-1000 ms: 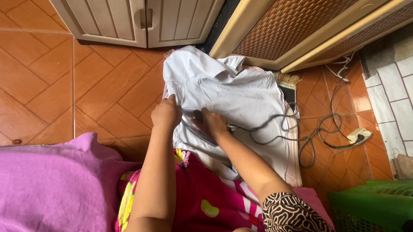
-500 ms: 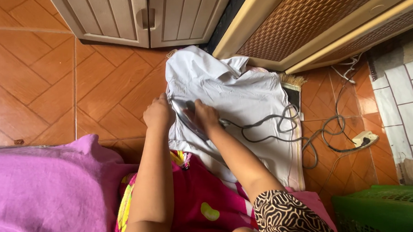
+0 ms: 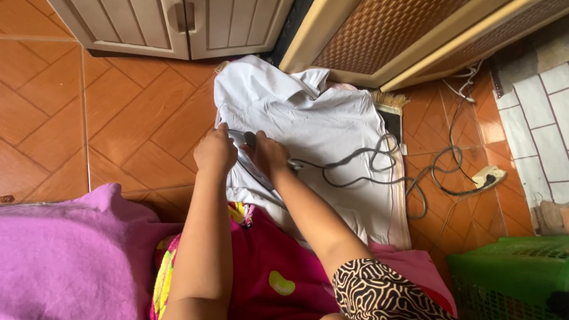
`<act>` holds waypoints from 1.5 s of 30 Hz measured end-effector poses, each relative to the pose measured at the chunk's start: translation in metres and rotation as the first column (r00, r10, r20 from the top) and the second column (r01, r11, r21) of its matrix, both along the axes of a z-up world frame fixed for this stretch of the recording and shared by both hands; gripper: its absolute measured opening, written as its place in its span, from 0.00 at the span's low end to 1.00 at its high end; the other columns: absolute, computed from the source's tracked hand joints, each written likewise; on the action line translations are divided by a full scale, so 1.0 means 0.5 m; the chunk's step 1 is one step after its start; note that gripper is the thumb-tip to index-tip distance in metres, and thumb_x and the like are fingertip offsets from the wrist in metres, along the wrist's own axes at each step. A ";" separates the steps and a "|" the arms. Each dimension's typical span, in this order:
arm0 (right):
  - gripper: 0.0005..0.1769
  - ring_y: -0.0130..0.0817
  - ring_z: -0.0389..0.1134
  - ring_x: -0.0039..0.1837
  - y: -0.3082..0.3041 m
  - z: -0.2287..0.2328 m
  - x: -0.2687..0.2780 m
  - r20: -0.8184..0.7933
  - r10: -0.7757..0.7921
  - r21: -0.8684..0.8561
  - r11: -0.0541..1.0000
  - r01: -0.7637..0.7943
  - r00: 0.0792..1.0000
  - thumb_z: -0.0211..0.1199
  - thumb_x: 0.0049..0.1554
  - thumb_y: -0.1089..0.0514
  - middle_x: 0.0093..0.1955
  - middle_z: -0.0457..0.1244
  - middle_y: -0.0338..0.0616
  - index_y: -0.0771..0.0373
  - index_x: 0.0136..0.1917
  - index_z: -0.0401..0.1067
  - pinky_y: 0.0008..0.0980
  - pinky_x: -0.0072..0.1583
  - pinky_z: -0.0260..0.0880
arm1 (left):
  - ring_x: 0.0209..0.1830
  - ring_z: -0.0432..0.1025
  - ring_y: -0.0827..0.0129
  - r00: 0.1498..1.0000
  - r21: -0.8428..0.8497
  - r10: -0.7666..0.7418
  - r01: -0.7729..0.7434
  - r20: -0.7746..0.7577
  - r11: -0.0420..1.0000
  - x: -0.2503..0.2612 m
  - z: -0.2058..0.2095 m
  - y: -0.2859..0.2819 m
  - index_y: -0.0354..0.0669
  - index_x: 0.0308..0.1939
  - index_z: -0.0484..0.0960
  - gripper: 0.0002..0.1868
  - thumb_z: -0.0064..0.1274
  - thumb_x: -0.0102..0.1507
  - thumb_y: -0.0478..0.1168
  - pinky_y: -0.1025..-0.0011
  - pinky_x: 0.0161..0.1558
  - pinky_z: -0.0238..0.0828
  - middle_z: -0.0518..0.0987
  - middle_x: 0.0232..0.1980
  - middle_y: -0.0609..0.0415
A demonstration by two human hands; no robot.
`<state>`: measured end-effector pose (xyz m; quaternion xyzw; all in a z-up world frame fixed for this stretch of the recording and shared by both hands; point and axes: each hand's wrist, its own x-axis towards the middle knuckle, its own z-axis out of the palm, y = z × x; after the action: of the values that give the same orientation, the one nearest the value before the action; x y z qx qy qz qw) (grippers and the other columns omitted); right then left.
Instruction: Ironing a white shirt on the floor using an iron and a mat.
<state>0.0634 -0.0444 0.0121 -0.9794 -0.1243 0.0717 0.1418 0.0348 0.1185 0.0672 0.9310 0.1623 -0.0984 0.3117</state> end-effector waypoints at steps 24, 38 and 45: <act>0.37 0.61 0.72 0.53 -0.566 0.029 -0.051 0.131 -0.604 -0.250 0.747 0.616 0.786 0.61 0.55 0.26 0.50 0.70 0.62 0.63 0.57 0.72 0.54 0.54 0.72 | 0.64 0.72 0.52 0.947 -0.091 -0.263 0.250 -0.182 0.964 -0.003 -0.007 -0.029 0.47 0.68 0.70 0.30 0.53 0.66 0.54 0.52 0.59 0.70 0.78 0.63 0.47; 0.33 0.60 0.73 0.48 -0.158 0.008 0.086 0.017 -0.049 -0.026 0.998 0.049 0.999 0.63 0.55 0.28 0.45 0.71 0.57 0.60 0.54 0.71 0.54 0.49 0.72 | 0.64 0.71 0.50 0.946 0.001 -0.253 0.259 -0.205 0.966 0.000 -0.032 -0.028 0.50 0.70 0.68 0.33 0.53 0.65 0.58 0.51 0.61 0.68 0.75 0.65 0.44; 0.32 0.56 0.74 0.44 -0.165 -0.045 0.133 0.111 -0.060 -0.111 0.991 0.073 0.992 0.62 0.55 0.28 0.42 0.71 0.53 0.58 0.53 0.69 0.56 0.45 0.72 | 0.71 0.64 0.44 0.924 -0.043 -0.211 0.208 -0.320 0.977 0.001 -0.239 -0.053 0.44 0.77 0.53 0.45 0.55 0.64 0.59 0.52 0.66 0.65 0.62 0.75 0.35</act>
<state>0.1298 -0.1267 -0.0103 -0.9920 -0.0947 0.0213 0.0805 0.0355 0.0922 -0.0521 0.9131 0.1102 -0.2827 0.2725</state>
